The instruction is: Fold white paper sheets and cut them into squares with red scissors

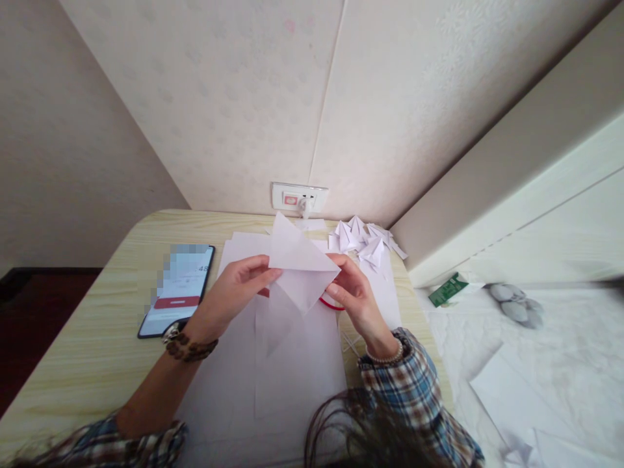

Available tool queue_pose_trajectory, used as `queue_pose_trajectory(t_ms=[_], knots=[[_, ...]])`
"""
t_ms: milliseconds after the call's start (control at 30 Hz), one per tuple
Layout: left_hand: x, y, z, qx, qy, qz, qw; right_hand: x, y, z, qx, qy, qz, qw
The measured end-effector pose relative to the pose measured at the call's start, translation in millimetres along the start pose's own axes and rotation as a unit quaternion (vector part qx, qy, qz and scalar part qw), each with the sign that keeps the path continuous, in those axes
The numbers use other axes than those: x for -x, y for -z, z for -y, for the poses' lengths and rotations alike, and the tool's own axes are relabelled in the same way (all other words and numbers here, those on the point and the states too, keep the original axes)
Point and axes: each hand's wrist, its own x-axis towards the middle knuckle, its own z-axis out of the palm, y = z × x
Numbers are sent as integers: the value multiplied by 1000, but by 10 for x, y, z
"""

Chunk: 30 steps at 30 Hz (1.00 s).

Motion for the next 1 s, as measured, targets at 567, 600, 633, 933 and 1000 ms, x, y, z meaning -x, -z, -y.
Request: queue_pose_trajectory(t_ms=[567, 600, 633, 933, 1000], knots=[[19, 0, -76, -10, -45, -80, 996, -2, -38, -18, -1, -25, -55, 998], [25, -7, -88, -12, -46, -81, 996, -7, -38, -17, 4, -24, -64, 998], [30, -12, -97, -16, -49, -81, 995, -11, -38, -16, 9, -25, -72, 997], [38, 20, -41, -89, -120, -49, 988, -29, -42, -31, 91, -47, -101, 990], [43, 27, -30, -103, -130, -50, 985, -34, -48, -25, 130, -49, -111, 984]])
